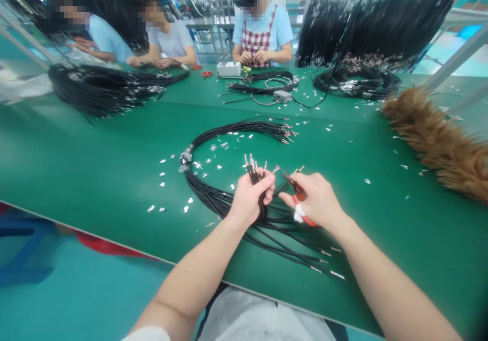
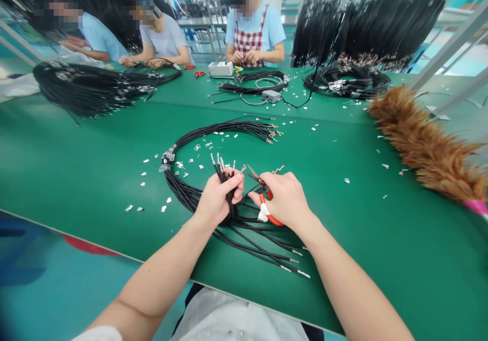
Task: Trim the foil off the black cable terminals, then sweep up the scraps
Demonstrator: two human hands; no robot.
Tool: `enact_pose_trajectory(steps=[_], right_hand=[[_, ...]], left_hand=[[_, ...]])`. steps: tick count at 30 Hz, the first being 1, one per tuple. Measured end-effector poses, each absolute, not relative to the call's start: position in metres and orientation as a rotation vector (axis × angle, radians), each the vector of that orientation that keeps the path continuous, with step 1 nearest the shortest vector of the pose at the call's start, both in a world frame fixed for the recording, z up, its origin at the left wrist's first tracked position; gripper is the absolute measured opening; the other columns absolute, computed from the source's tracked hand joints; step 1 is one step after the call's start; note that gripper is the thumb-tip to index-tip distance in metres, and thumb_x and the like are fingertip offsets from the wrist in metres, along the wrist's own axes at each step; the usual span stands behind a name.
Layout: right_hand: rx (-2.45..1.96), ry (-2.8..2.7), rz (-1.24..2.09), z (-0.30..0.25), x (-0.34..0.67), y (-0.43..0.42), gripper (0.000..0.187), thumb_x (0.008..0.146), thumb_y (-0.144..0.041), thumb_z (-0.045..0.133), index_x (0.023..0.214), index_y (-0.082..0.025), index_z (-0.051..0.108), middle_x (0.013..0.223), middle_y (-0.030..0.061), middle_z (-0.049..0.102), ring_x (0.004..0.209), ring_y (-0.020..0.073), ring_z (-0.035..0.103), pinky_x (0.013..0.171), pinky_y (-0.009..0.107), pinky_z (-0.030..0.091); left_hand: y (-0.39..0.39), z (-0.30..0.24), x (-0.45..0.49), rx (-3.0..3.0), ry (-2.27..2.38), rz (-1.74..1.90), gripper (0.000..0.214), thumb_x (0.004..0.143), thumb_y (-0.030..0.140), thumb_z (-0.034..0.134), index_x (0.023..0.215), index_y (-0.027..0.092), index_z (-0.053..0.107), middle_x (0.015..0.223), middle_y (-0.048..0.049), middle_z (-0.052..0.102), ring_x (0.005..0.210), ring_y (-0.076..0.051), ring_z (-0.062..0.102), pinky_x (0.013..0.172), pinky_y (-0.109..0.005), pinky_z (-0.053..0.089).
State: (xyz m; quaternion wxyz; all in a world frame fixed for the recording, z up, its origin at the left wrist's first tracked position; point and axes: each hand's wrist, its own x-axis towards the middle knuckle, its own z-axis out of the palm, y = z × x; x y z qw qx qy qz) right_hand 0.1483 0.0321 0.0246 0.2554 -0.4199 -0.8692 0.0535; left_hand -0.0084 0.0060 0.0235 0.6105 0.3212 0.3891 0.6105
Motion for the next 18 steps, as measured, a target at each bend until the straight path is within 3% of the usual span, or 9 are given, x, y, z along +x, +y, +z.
enact_pose_trajectory(steps=[8,18], right_hand=[[-1.181,-2.382,0.009,0.0253,0.1469,0.0282,0.024,0.079,-0.04,0.055,0.075,-0.017,0.058,0.063,0.0018,0.062,0.056,0.0132,0.052,0.062,0.025,0.029],[-1.259,-2.302,0.328,0.0242,0.1494,0.033,0.019,0.074,-0.038,0.06,0.072,-0.02,0.059,0.06,-0.0007,0.058,0.051,0.0114,0.046,0.055,0.025,0.031]], left_hand=[[0.0055,0.017,-0.0059,0.806,0.944,1.401,0.02,0.066,0.023,0.067,0.07,0.014,0.05,0.049,0.0051,0.051,0.037,-0.004,0.042,0.034,-0.017,0.029],[0.0045,0.0186,-0.0079,0.798,0.928,1.468,0.019,0.066,0.023,0.067,0.07,0.015,0.05,0.05,0.0053,0.051,0.037,-0.005,0.042,0.035,-0.017,0.029]])
